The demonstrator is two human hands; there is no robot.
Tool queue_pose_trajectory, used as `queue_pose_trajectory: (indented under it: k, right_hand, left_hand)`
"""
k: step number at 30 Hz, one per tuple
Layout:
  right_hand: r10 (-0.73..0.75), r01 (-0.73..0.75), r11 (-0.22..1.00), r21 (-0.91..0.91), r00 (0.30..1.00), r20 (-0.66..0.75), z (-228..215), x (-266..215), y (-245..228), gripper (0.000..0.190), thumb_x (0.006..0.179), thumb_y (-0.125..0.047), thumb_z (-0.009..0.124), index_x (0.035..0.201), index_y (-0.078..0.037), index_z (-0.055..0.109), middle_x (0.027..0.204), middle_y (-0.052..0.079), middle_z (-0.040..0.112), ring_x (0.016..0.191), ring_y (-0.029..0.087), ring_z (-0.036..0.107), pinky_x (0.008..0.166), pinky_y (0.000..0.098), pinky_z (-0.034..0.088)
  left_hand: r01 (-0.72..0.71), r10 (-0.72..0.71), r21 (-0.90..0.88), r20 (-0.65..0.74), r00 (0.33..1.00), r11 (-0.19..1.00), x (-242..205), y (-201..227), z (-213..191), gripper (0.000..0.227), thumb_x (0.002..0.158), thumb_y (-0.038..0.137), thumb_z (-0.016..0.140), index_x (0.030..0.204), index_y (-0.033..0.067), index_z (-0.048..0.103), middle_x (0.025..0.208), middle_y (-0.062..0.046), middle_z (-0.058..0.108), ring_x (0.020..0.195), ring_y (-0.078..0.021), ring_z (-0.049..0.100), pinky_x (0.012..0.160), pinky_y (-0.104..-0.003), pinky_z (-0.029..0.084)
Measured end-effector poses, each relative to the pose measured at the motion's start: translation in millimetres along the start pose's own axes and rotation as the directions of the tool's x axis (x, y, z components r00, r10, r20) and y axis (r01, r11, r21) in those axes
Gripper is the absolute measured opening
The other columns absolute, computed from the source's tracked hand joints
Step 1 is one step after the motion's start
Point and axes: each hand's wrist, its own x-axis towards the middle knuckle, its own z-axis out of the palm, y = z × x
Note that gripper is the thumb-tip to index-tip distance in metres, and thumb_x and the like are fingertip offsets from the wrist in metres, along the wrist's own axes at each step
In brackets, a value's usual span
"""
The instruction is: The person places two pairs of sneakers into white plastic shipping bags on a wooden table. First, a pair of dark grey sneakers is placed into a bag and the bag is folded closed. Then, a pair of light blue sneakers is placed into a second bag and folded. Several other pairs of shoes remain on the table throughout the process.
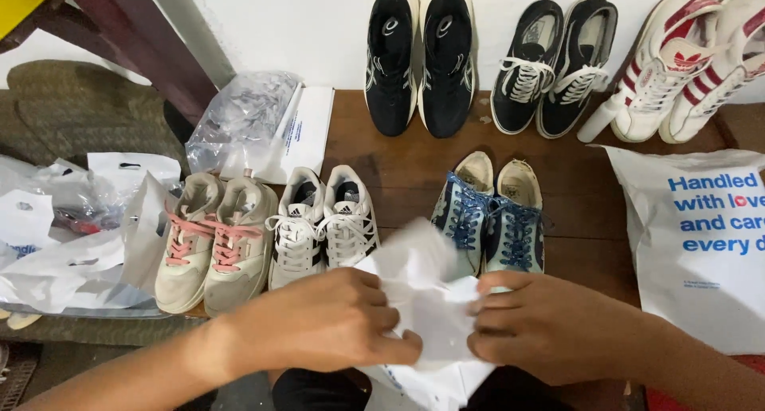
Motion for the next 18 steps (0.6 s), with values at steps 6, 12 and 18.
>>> queue_pose_trajectory:
  k: [6,12,18]
  right_hand:
    - [0.274,-0.290,0.953,0.090,0.948,0.160,0,-19,0,0.006,0.105,-0.019,0.055,0.102,-0.015,0.058,0.079,0.003,0.059,0.068,0.027,0.058,0.096,0.0464,0.036]
    - [0.099,-0.099,0.995,0.019,0.995,0.006,-20,-6,-12,0.021,0.105,-0.011,0.053,0.085,-0.009,0.059,0.088,0.011,0.066,0.119,0.032,0.063,0.107,0.0572,0.038]
    - [0.411,-0.357,0.907,-0.222,0.866,0.285,-5,-10,-4,0.024,0.097,-0.037,0.064,0.110,-0.017,0.061,0.115,0.014,0.067,0.091,0.028,0.069,0.084,0.0508,0.046]
  left_hand:
    - [0.204,-0.215,0.084,0.152,0.965,0.975,-18,4,-9,0.018,0.100,0.008,0.067,0.084,0.0081,0.058,0.054,-0.001,0.053,0.045,-0.0260,0.054,0.044,-0.041,0.040]
    - [0.135,-0.133,-0.019,0.067,0.989,0.991,-16,11,-4,0.004,0.093,0.000,0.065,0.095,0.0033,0.065,0.091,-0.021,0.072,0.121,-0.0467,0.065,0.101,-0.053,0.050]
    - [0.370,-0.450,0.268,0.376,0.810,0.890,-20,14,-3,0.023,0.090,-0.001,0.065,0.107,0.0115,0.058,0.061,-0.001,0.065,0.046,-0.0247,0.063,0.059,-0.042,0.053]
